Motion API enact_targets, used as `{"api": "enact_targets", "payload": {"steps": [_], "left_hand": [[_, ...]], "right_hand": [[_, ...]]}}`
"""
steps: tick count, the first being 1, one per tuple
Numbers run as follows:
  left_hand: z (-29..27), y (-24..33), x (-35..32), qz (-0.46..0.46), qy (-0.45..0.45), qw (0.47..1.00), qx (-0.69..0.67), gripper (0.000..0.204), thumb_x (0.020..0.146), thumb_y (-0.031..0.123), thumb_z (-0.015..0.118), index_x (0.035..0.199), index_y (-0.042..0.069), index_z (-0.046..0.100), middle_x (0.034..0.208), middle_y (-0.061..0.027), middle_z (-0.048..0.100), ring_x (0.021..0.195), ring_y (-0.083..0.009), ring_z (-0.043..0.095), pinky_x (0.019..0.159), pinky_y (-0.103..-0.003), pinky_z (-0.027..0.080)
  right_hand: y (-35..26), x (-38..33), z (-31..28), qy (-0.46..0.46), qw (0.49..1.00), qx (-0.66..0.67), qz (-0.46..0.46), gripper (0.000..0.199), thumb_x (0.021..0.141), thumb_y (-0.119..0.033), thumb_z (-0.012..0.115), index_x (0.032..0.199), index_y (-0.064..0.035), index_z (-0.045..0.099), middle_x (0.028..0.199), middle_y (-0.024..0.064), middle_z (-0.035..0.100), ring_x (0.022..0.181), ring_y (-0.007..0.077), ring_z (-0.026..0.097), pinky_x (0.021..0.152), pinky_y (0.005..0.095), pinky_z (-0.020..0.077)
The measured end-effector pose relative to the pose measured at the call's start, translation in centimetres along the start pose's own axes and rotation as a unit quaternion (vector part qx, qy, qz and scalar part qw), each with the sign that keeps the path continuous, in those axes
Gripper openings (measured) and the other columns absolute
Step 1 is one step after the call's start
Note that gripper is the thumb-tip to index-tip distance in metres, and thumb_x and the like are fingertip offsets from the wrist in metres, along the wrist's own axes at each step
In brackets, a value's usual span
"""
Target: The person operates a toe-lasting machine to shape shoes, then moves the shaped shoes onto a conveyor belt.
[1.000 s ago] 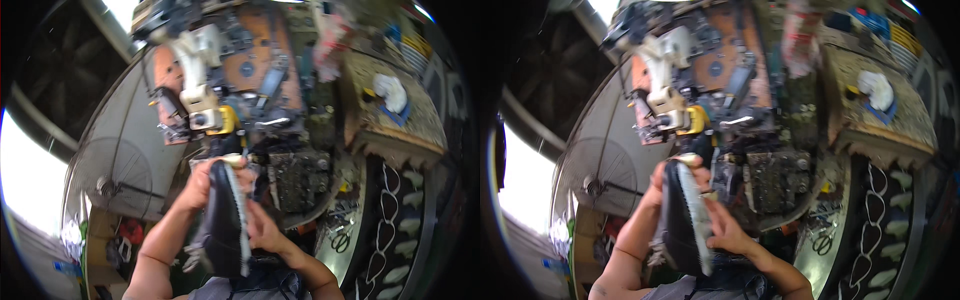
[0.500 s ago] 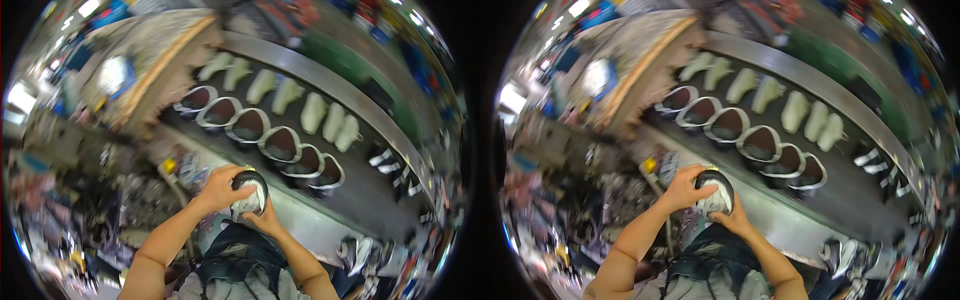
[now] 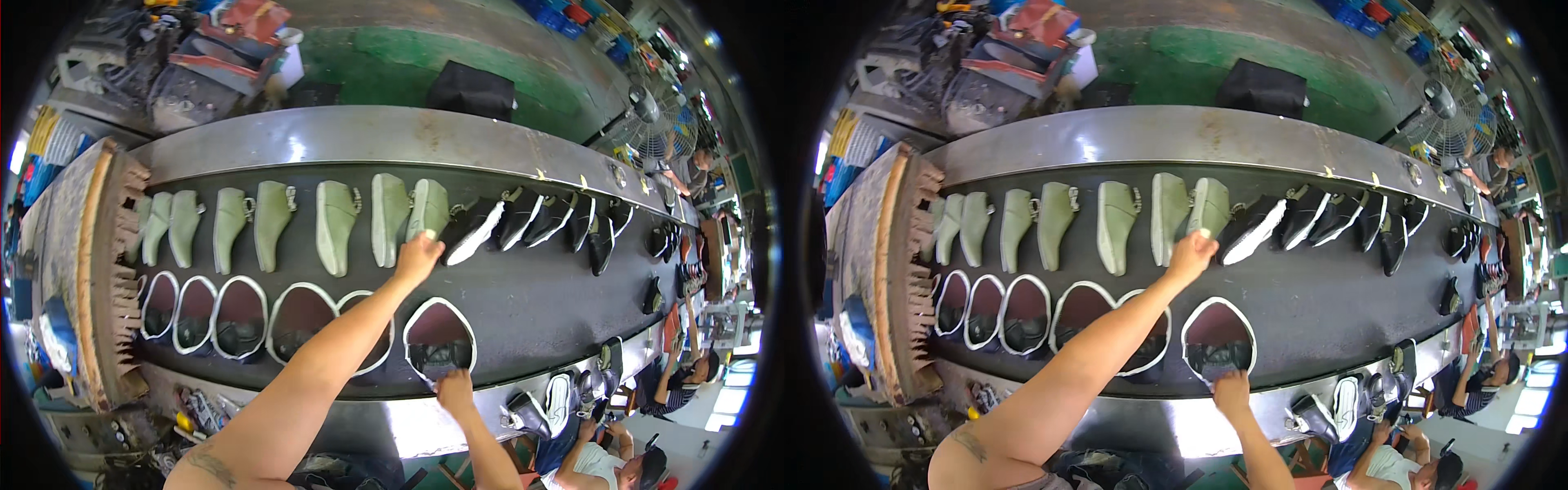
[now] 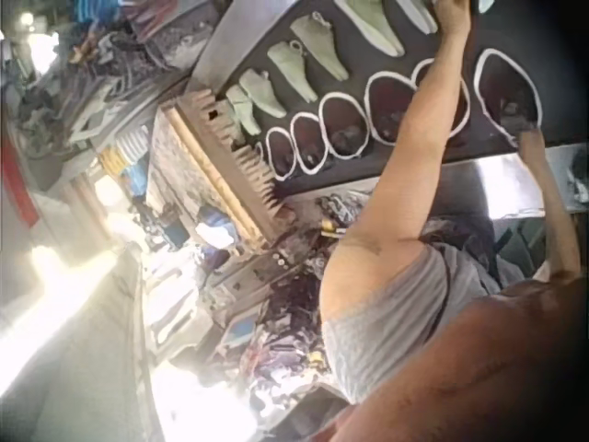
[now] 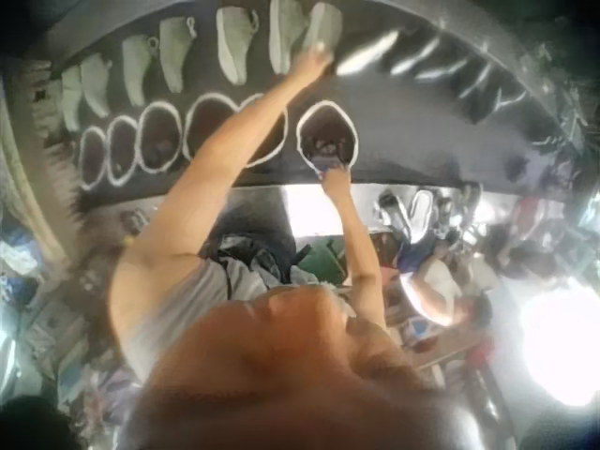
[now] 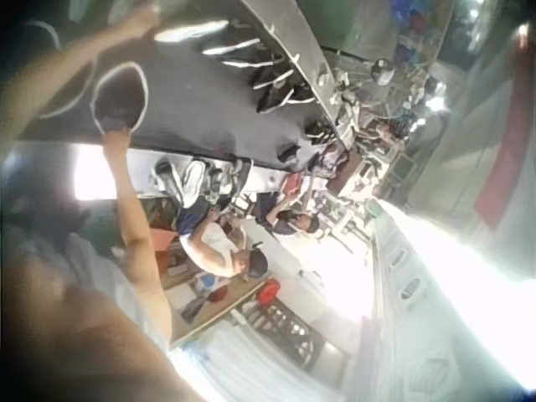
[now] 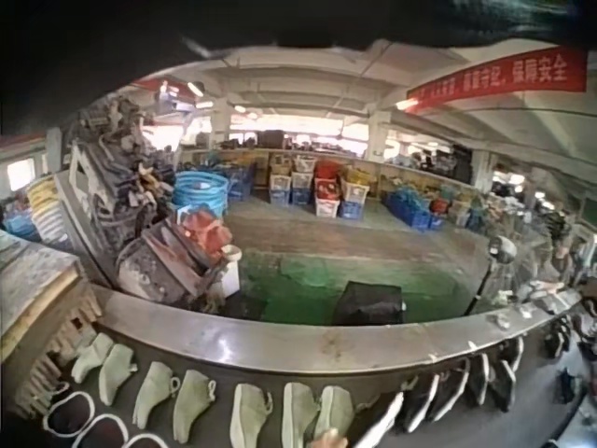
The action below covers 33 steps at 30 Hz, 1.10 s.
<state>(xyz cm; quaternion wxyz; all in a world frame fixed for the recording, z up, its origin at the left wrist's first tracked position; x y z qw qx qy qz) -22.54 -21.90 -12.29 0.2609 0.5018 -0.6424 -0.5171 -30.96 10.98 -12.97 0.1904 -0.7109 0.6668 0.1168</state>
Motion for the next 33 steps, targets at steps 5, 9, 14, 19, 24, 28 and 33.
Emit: {"api": "enact_targets", "payload": {"steps": [5,9,14,19,24,28,33], "left_hand": [[4.7,-7.2,2.9,0.066,0.242,0.953,0.172,0.075,0.072,0.015,0.077,0.134,-0.005,0.038,0.106,-0.027,0.064,0.1,-0.042,0.063,0.088,-0.045,0.05],[-0.7,-8.7,-1.3,-0.189,0.006,0.941,-0.279,0.058,0.073,0.005,0.074,0.127,0.0,0.056,0.112,-0.0087,0.067,0.099,-0.0221,0.064,0.087,-0.036,0.05],[-18.9,-6.8,-14.4,-0.164,-0.164,0.9,-0.37,0.053,0.076,-0.003,0.069,0.128,0.0,0.059,0.115,-0.0045,0.066,0.102,-0.0133,0.061,0.093,-0.029,0.048],[-29.8,-2.4,-28.1,-0.176,-0.17,0.922,-0.299,0.031,0.093,0.017,0.062,0.118,-0.001,0.065,0.109,-0.0074,0.069,0.096,-0.0102,0.062,0.083,-0.028,0.052],[-37.2,-2.0,-44.3,-0.186,0.166,0.883,-0.397,0.029,0.093,0.026,0.066,0.105,0.0,0.067,0.092,-0.0027,0.068,0.081,-0.0135,0.065,0.074,-0.028,0.053],[-41.6,-2.7,-53.5,-0.105,0.398,0.859,-0.303,0.024,0.093,0.023,0.067,0.09,-0.001,0.07,0.082,-0.0005,0.067,0.073,-0.0075,0.056,0.067,-0.026,0.046],[-44.1,-3.3,-69.1,-0.134,0.571,0.805,-0.09,0.034,0.094,0.03,0.065,0.078,0.0,0.064,0.066,0.0011,0.055,0.065,-0.006,0.047,0.058,-0.026,0.041]], "right_hand": [[-2.4,1.2,-6.7,0.28,0.915,0.286,0.052,0.013,0.076,-0.004,0.071,0.085,-0.0039,0.062,0.08,0.0117,0.061,0.078,0.0321,0.057,0.077,0.0424,0.0412],[-4.0,3.0,-12.1,0.288,0.836,0.466,0.033,0.004,0.084,0.0,0.066,0.086,-0.0008,0.063,0.076,0.0086,0.061,0.069,0.0218,0.054,0.067,0.0338,0.0418],[-7.9,4.9,-21.0,0.251,0.759,0.591,0.11,0.016,0.093,-0.013,0.058,0.08,-0.0051,0.056,0.073,-0.0064,0.047,0.067,0.0044,0.04,0.057,0.0215,0.0323],[-12.2,7.0,-14.5,0.03,0.443,0.874,0.196,0.035,0.094,-0.025,0.048,0.109,0.0035,0.062,0.103,0.0161,0.067,0.094,0.028,0.066,0.084,0.0406,0.0545],[-25.1,0.9,-9.4,0.019,0.429,0.888,0.165,0.028,0.098,-0.019,0.048,0.104,0.005,0.06,0.099,0.0165,0.067,0.092,0.0303,0.067,0.083,0.0441,0.0555],[-33.8,-1.5,-4.9,-0.269,0.54,0.792,0.096,0.04,0.099,-0.034,0.052,0.112,0.0029,0.06,0.108,0.0135,0.065,0.095,0.0253,0.065,0.085,0.0386,0.0535],[-52.5,-8.8,-7.3,-0.295,0.614,0.699,-0.216,0.033,0.1,-0.035,0.055,0.092,-0.0044,0.064,0.089,-0.003,0.061,0.08,0.0073,0.052,0.074,0.0242,0.0428]]}}
Point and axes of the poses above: each hand's wrist, its own x-axis towards the middle knuckle, its own z-axis out of the palm, y = z × x, the point moved 1 cm from there along x, towards the middle knuckle
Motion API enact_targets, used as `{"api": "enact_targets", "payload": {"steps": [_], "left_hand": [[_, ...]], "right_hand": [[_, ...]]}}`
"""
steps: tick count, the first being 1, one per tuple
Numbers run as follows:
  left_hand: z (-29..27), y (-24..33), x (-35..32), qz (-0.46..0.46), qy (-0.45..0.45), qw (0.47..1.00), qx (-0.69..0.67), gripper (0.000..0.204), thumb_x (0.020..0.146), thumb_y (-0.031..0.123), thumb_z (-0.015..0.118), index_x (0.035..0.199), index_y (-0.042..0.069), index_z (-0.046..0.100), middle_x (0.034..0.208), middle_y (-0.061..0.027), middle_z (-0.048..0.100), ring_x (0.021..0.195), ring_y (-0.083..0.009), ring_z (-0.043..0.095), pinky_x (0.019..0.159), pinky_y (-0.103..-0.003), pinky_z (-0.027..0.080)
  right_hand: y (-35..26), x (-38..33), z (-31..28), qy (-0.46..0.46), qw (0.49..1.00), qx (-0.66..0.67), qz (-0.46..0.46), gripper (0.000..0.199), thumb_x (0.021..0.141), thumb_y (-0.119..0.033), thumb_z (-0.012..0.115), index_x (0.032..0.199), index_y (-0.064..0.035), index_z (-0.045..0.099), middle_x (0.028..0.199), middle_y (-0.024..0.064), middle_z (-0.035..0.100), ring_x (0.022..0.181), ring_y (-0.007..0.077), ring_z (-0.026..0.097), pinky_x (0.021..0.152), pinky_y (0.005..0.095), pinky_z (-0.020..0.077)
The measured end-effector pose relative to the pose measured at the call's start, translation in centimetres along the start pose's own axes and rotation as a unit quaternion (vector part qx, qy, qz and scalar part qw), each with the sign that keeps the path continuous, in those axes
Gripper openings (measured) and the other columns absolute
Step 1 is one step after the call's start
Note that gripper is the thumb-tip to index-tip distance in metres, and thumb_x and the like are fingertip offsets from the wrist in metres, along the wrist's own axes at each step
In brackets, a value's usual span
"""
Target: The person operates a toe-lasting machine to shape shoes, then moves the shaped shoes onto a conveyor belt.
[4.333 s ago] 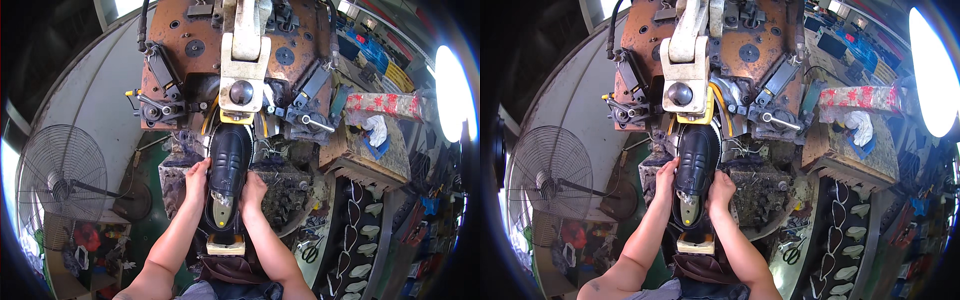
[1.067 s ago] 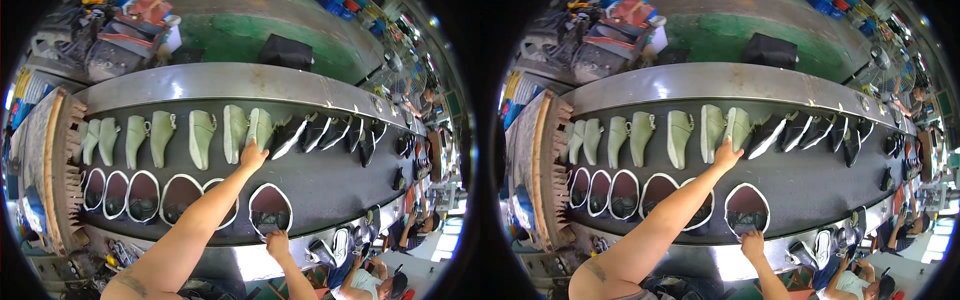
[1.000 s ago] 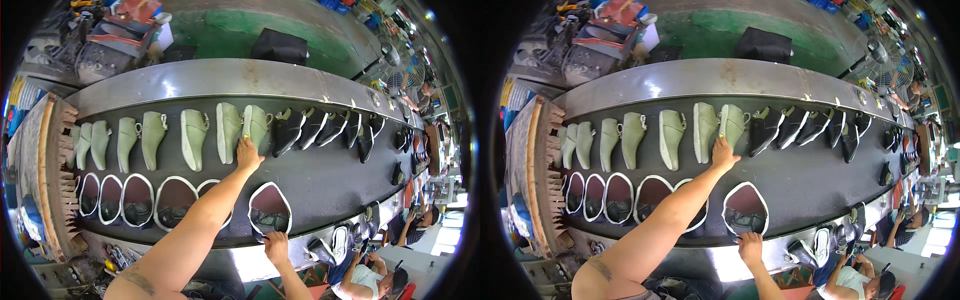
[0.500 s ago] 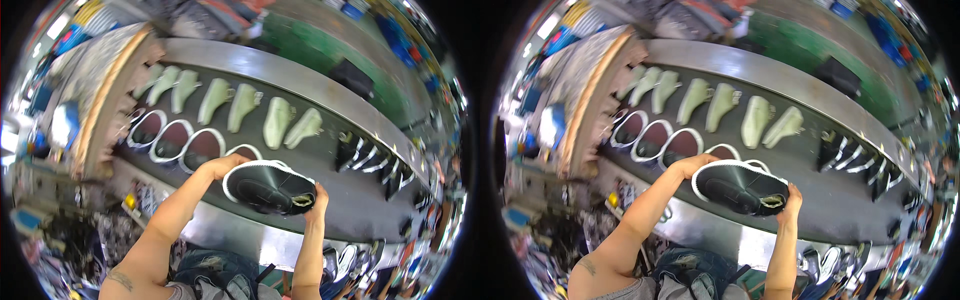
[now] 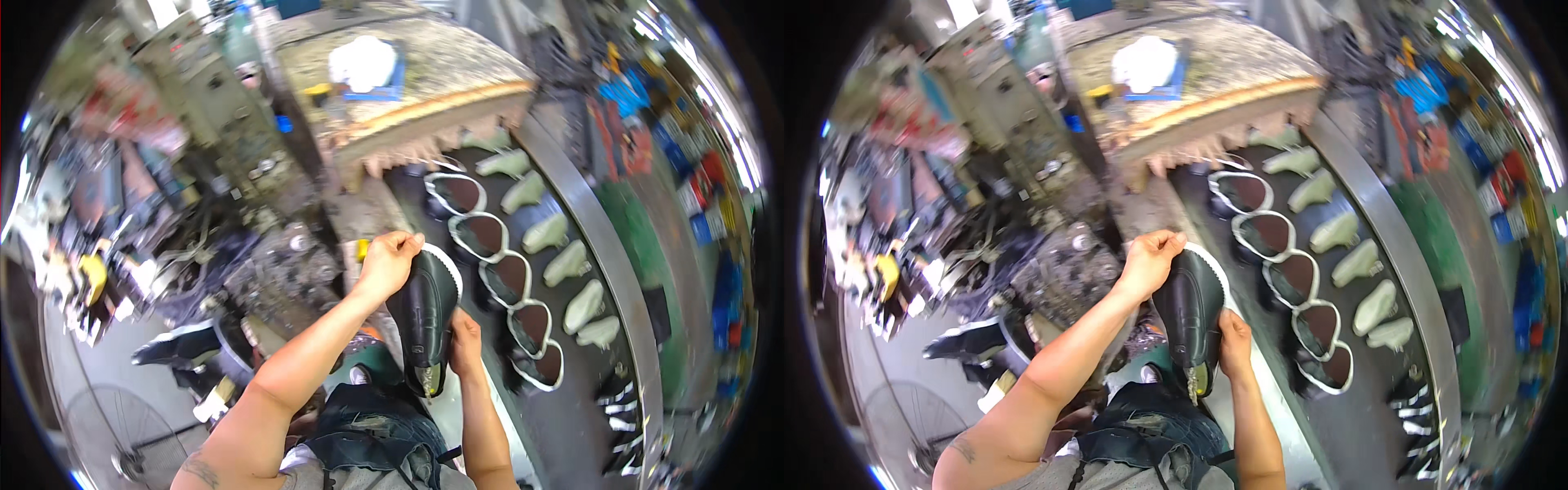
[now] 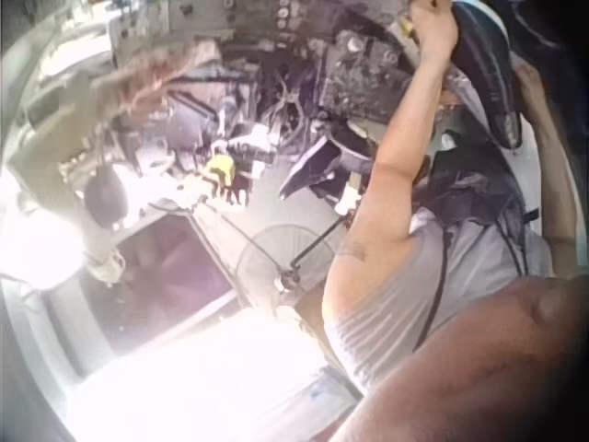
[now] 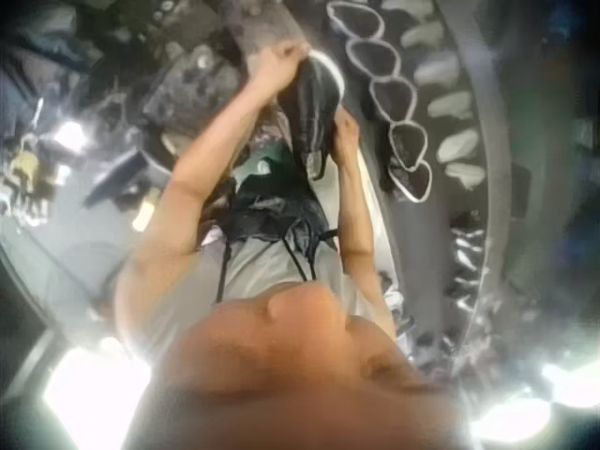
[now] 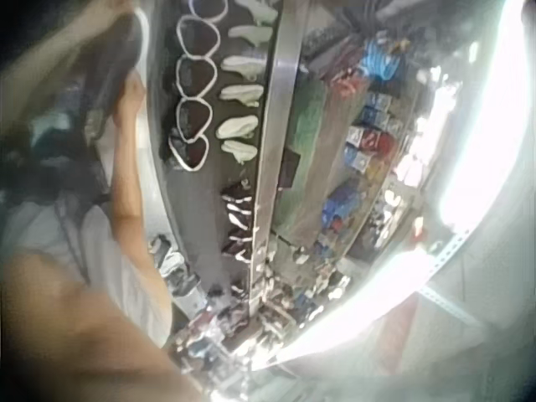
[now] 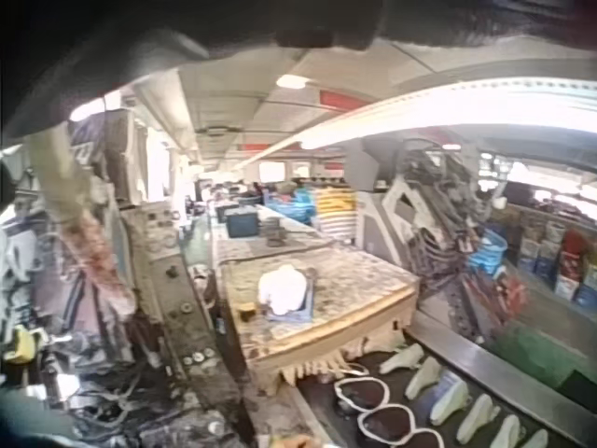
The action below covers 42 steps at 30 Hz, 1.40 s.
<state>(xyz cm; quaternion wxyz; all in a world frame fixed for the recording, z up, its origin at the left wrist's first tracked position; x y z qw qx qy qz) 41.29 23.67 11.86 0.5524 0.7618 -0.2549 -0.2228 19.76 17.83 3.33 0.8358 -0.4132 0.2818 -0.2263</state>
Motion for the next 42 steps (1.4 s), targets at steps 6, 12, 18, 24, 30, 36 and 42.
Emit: {"api": "enact_targets", "payload": {"steps": [6,12,18,24,30,36,42], "left_hand": [[-20.2,0.8,-6.3,-0.062,0.067,0.996,-0.017,0.039,0.081,0.029,0.077,0.065,0.007,0.049,0.059,0.0032,0.046,0.058,-0.0053,0.042,0.05,-0.027,0.036],[-37.1,-4.3,-14.4,-0.068,0.253,0.866,-0.427,0.038,0.095,0.037,0.061,0.068,0.01,0.058,0.064,-0.0011,0.058,0.057,-0.0122,0.055,0.056,-0.028,0.045],[-42.0,-11.0,-22.8,0.039,0.441,0.704,-0.555,0.044,0.102,0.041,0.042,0.109,0.001,0.061,0.101,-0.0111,0.068,0.095,-0.0202,0.065,0.085,-0.036,0.053],[-42.7,-17.4,-25.1,-0.062,0.481,0.714,-0.505,0.017,0.095,0.023,0.063,0.089,0.007,0.064,0.084,-0.0006,0.064,0.074,-0.0086,0.057,0.069,-0.024,0.046],[-44.4,-16.4,-24.7,-0.045,0.515,0.725,-0.456,0.016,0.094,0.019,0.065,0.084,0.006,0.064,0.08,0.0021,0.062,0.073,-0.0065,0.055,0.067,-0.022,0.044],[-44.2,-16.4,-24.2,-0.041,0.518,0.696,-0.496,0.015,0.093,0.018,0.065,0.086,0.005,0.064,0.08,0.0005,0.062,0.069,-0.0082,0.056,0.064,-0.024,0.047],[-43.3,-15.7,-24.4,-0.058,0.516,0.654,-0.55,0.015,0.092,0.017,0.066,0.088,0.003,0.065,0.081,-0.002,0.064,0.066,-0.0107,0.058,0.061,-0.026,0.05]], "right_hand": [[6.5,3.1,16.7,-0.055,0.972,-0.224,-0.044,0.041,0.094,-0.012,0.06,0.055,-0.0095,0.047,0.057,-0.0095,0.04,0.054,0.0025,0.029,0.049,0.0251,0.0239],[11.1,-0.3,33.5,-0.217,0.943,-0.252,-0.007,0.04,0.092,-0.012,0.062,0.055,-0.0073,0.049,0.057,-0.0091,0.042,0.054,0.0025,0.032,0.049,0.0241,0.0251],[16.6,-3.0,46.4,-0.248,0.946,-0.159,0.136,0.026,0.09,-0.01,0.06,0.066,0.0002,0.063,0.064,-0.0011,0.058,0.054,0.0061,0.048,0.049,0.0246,0.0369],[22.5,-2.9,49.8,-0.185,0.963,-0.108,0.165,0.026,0.088,-0.002,0.053,0.063,-0.003,0.059,0.063,0.0005,0.057,0.051,0.0079,0.05,0.047,0.0253,0.0395],[23.1,-4.2,50.8,-0.126,0.976,-0.102,0.147,0.035,0.086,-0.006,0.056,0.052,-0.0099,0.049,0.052,-0.0057,0.044,0.044,0.0044,0.032,0.043,0.0271,0.0208],[22.3,-4.7,51.2,-0.122,0.974,-0.094,0.166,0.034,0.086,-0.005,0.057,0.053,-0.0085,0.05,0.053,-0.0046,0.047,0.044,0.005,0.035,0.043,0.0262,0.0245],[22.0,-4.3,51.2,-0.153,0.969,-0.066,0.182,0.031,0.087,-0.004,0.056,0.056,-0.0055,0.054,0.056,-0.0035,0.051,0.046,0.0058,0.04,0.044,0.0243,0.0297]]}}
Point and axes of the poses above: each hand's wrist, its own x-axis towards the middle knuckle, its own z-axis out of the palm, y = z × x, the point moved 1 cm from there along x, towards the middle knuckle
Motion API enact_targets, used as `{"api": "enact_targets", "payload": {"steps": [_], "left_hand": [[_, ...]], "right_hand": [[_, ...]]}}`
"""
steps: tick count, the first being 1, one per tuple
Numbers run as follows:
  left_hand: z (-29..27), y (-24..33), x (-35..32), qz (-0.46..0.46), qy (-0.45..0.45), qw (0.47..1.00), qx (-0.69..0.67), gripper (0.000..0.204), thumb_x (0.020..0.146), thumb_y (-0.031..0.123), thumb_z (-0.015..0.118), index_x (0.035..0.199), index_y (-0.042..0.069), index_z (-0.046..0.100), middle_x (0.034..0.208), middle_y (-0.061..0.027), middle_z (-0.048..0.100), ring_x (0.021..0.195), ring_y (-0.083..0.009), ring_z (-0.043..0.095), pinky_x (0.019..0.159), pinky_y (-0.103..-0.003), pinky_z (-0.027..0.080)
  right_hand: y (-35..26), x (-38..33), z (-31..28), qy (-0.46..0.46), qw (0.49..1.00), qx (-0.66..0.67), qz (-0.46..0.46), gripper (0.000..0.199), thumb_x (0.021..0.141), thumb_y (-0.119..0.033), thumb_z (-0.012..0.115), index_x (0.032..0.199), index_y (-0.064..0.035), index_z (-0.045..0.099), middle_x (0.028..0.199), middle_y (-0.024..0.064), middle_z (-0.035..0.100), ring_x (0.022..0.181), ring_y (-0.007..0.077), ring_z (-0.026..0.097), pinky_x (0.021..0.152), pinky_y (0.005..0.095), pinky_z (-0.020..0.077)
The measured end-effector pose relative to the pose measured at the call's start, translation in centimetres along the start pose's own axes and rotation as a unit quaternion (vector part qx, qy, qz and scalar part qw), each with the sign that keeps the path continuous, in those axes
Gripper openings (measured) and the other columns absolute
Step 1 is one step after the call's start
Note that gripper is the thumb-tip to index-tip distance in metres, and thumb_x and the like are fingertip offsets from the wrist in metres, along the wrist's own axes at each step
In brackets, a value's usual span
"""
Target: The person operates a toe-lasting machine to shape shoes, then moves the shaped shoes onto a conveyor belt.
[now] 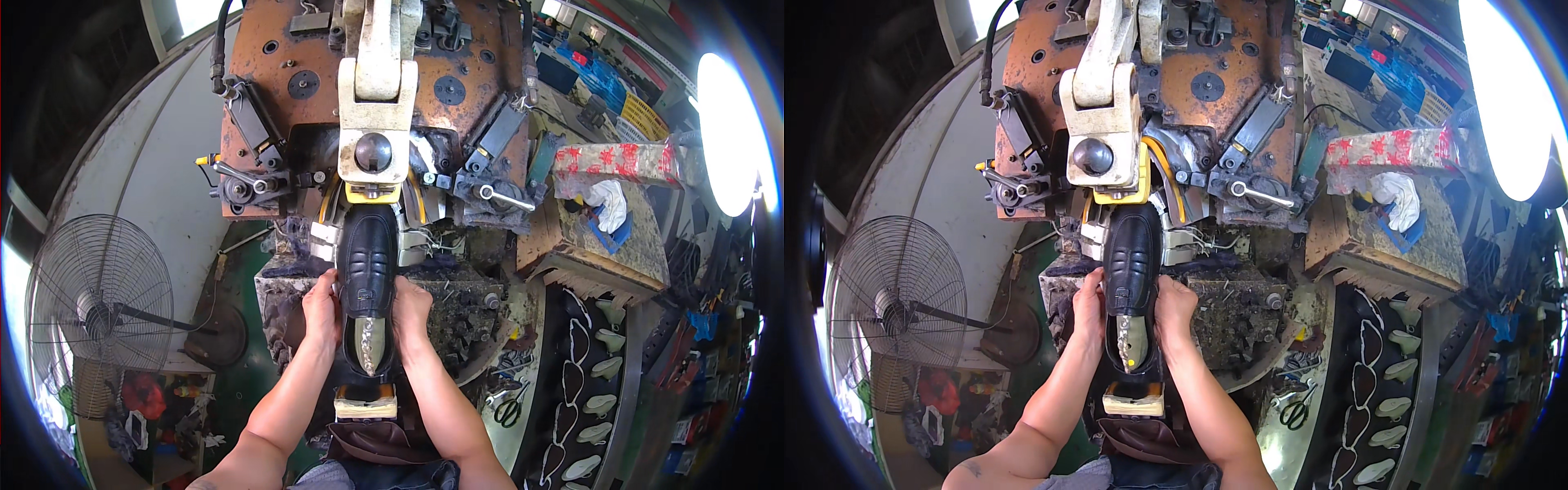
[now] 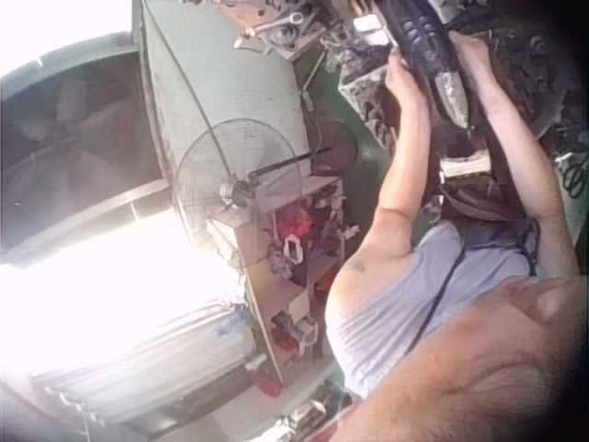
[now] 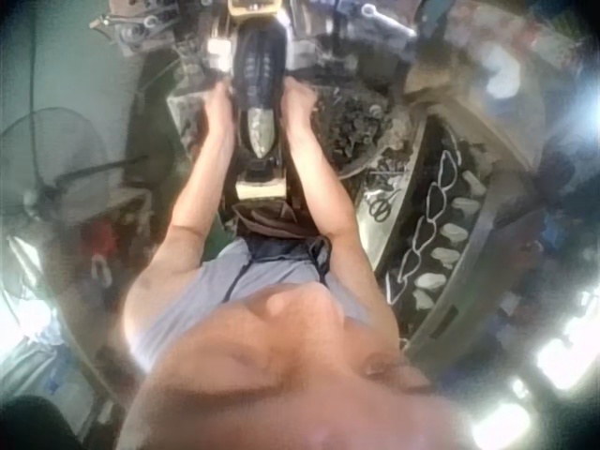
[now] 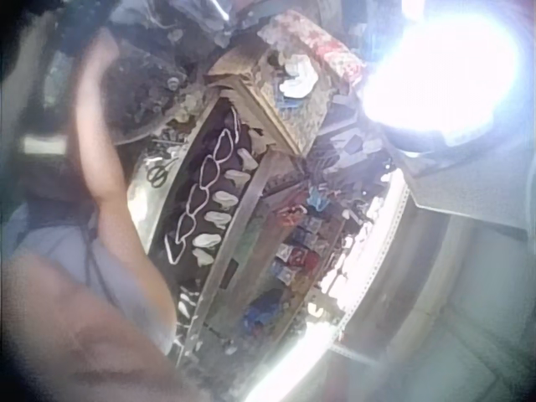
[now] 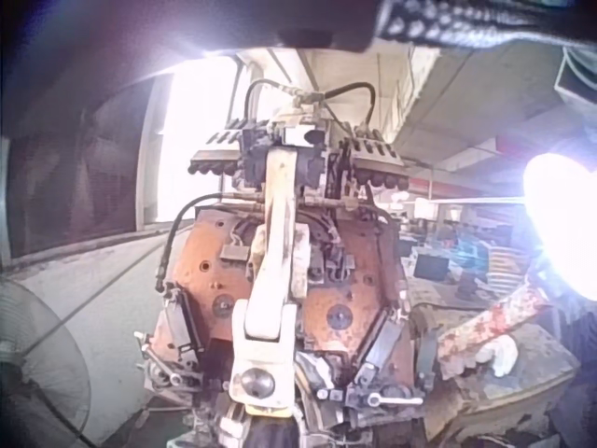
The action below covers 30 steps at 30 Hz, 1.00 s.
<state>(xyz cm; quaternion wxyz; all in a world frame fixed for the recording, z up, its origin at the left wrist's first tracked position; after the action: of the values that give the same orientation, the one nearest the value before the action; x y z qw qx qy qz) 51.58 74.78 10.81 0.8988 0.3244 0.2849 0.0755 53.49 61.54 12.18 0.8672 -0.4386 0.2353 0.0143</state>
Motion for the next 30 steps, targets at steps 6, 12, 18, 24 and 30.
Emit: {"api": "enact_targets", "payload": {"steps": [6,12,18,24,30], "left_hand": [[-0.3,-0.4,1.1,0.074,0.004,0.997,0.023,0.016,0.093,0.017,0.065,0.084,0.004,0.064,0.082,-0.0027,0.065,0.065,-0.0108,0.056,0.063,-0.026,0.049],[-8.7,-2.9,2.2,0.046,-0.076,0.93,0.358,0.021,0.093,0.019,0.063,0.082,0.001,0.063,0.078,-0.0034,0.063,0.07,-0.0131,0.056,0.065,-0.032,0.047],[-34.2,-10.0,-5.2,-0.148,-0.292,0.813,0.482,0.032,0.094,0.032,0.058,0.111,0.005,0.062,0.101,-0.0123,0.063,0.086,-0.0243,0.06,0.079,-0.036,0.047],[-28.4,-14.2,-13.4,-0.151,-0.309,0.807,0.481,0.048,0.098,0.038,0.051,0.136,0.012,0.042,0.133,-0.0111,0.046,0.119,-0.0232,0.046,0.105,-0.038,0.034],[-27.0,-9.8,-19.1,0.0,-0.214,0.8,0.561,0.057,0.093,0.029,0.061,0.143,0.008,0.043,0.144,-0.013,0.046,0.132,-0.0214,0.045,0.115,-0.036,0.031]], "right_hand": [[0.3,0.3,0.3,0.005,0.998,-0.048,-0.043,0.034,0.091,-0.009,0.058,0.057,-0.0046,0.054,0.058,-0.0036,0.051,0.049,0.0052,0.04,0.046,0.0244,0.03],[1.4,0.6,-7.0,0.009,0.999,-0.044,0.03,0.04,0.101,-0.025,0.044,0.075,0.0012,0.059,0.071,0.013,0.063,0.05,0.0197,0.058,0.042,0.0308,0.0479],[0.2,0.5,-14.6,0.024,0.998,-0.049,-0.006,0.043,0.103,-0.025,0.041,0.076,0.0037,0.056,0.073,0.0167,0.064,0.049,0.0201,0.059,0.042,0.0323,0.0518],[0.3,-0.6,-15.3,-0.009,0.987,-0.157,-0.032,0.04,0.102,-0.024,0.047,0.074,0.0031,0.058,0.074,0.0153,0.066,0.052,0.016,0.059,0.045,0.0289,0.0502],[-0.1,-1.5,-13.6,-0.08,0.985,-0.146,-0.043,0.037,0.1,-0.025,0.051,0.079,0.0035,0.062,0.074,0.0107,0.067,0.057,0.0127,0.059,0.05,0.025,0.0494]]}}
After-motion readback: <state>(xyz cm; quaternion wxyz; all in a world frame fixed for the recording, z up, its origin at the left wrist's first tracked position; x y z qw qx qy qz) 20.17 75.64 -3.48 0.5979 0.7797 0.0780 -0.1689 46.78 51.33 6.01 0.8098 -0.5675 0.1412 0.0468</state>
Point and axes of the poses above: each hand's wrist, its own x-axis towards the middle knuckle, its own z-axis out of the palm, y = z × x, the point moved 1 cm from there along x, towards the middle knuckle
